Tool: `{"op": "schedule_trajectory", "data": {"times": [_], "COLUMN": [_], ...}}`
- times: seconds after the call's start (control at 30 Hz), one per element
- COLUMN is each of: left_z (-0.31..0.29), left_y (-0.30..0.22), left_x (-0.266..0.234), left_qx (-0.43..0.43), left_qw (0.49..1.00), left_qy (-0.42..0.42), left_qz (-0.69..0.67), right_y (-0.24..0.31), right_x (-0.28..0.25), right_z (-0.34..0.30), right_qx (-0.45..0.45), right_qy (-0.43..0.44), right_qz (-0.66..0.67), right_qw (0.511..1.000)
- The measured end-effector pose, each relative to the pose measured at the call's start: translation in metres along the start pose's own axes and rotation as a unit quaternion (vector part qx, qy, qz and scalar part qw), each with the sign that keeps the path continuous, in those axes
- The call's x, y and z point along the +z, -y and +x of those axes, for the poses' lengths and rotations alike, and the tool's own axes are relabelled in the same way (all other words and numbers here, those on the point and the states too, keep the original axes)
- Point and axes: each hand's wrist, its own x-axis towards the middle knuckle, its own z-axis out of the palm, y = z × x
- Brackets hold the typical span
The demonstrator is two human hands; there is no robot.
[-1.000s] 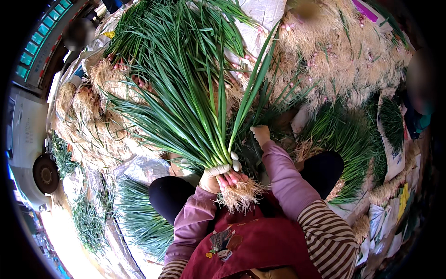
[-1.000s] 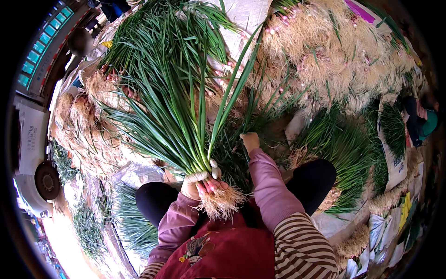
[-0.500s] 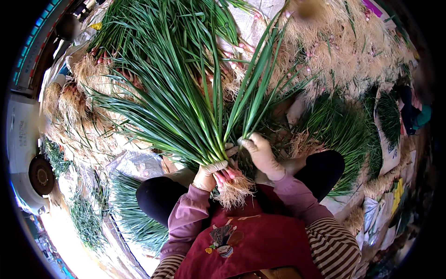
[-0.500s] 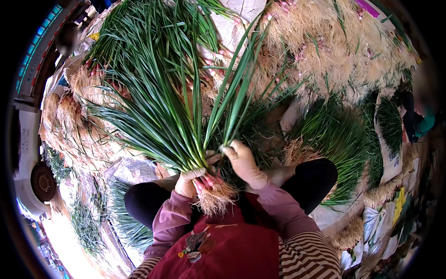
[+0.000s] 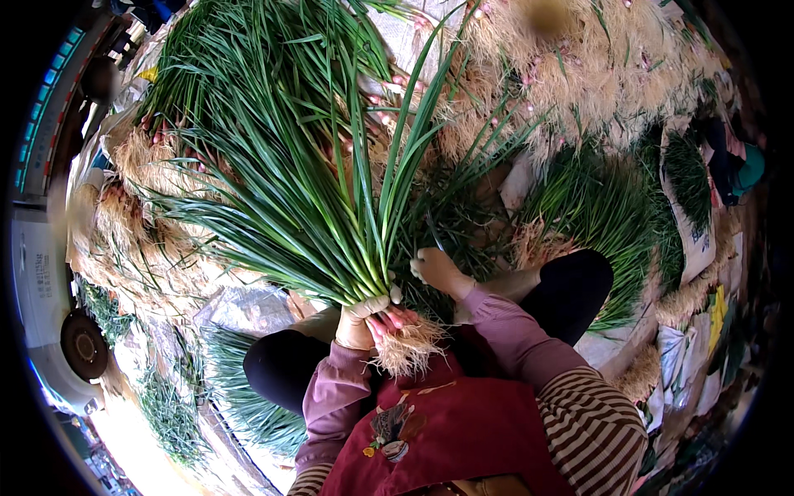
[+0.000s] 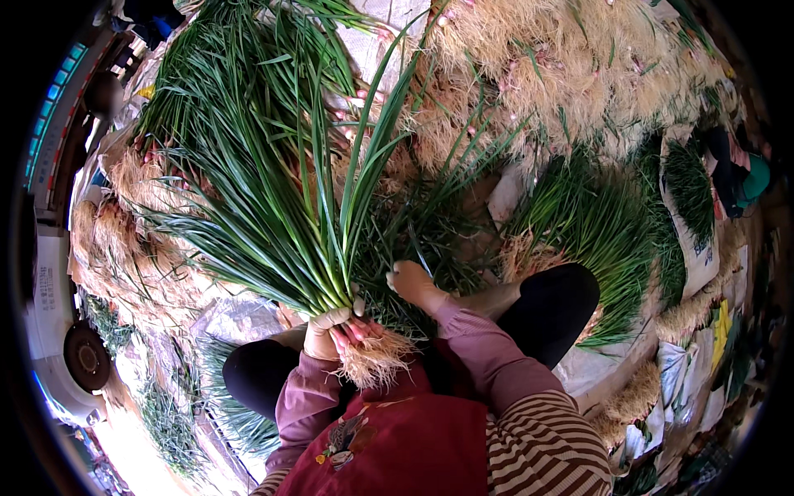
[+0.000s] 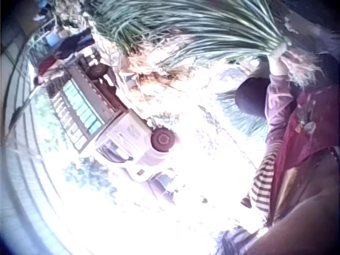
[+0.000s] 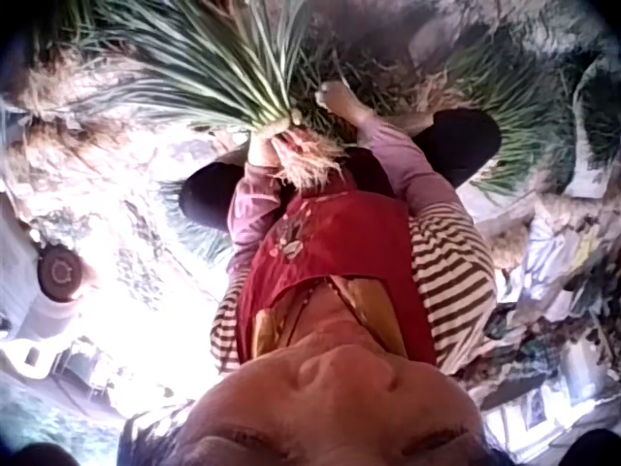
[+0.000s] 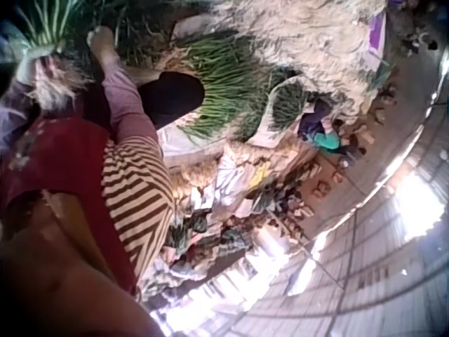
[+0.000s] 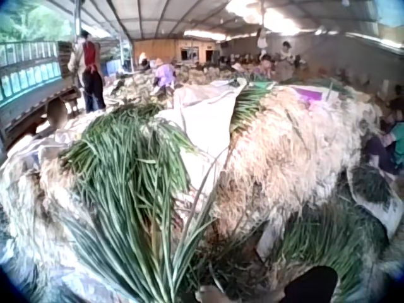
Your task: The person gathers stalks of green onions by hand, bundles them together, and places them onto a large pile before organizing the pile and laying out a mesh bag.
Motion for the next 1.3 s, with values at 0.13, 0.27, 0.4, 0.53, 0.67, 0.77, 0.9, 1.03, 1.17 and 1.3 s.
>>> {"op": "schedule_trajectory", "data": {"times": [0.13,0.27,0.4,0.53,0.67,0.77,0.9,1.03,1.17,1.3], "left_z": [0.001,0.002,0.005,0.007,0.009,0.011,0.004,0.003,-0.002,-0.002], "left_y": [-0.002,-0.007,-0.005,-0.003,-0.008,-0.006,-0.012,-0.007,-0.007,-0.006], "left_x": [-0.028,-0.017,-0.026,-0.027,-0.017,-0.018,-0.015,-0.021,-0.022,-0.028], "left_qx": [-0.037,-0.057,-0.074,-0.040,-0.045,-0.031,-0.042,-0.064,-0.057,-0.055], "left_qw": [0.999,0.997,0.996,0.998,0.997,0.996,0.993,0.983,0.982,0.981], "left_qy": [0.005,0.044,0.041,0.039,0.058,0.079,0.102,0.172,0.175,0.181], "left_qz": [0.026,-0.012,-0.007,0.001,0.014,0.024,0.038,-0.021,-0.039,0.037], "right_y": [0.014,-0.022,-0.011,-0.029,0.036,0.093,0.144,0.178,0.177,0.160], "right_x": [-0.066,-0.085,-0.085,-0.095,-0.145,-0.166,-0.152,-0.118,-0.095,-0.057], "right_z": [0.027,0.088,0.104,0.059,-0.014,-0.038,-0.041,-0.037,-0.063,-0.088], "right_qx": [0.081,0.075,0.154,0.054,-0.084,-0.162,-0.229,-0.255,-0.143,-0.122], "right_qy": [0.170,-0.310,-0.374,-0.375,-0.107,0.031,0.142,0.186,0.068,-0.006], "right_qz": [-0.131,0.039,0.131,0.360,0.382,0.301,0.227,0.313,0.272,0.162], "right_qw": [0.973,0.947,0.905,0.853,0.914,0.939,0.936,0.896,0.949,0.979]}}
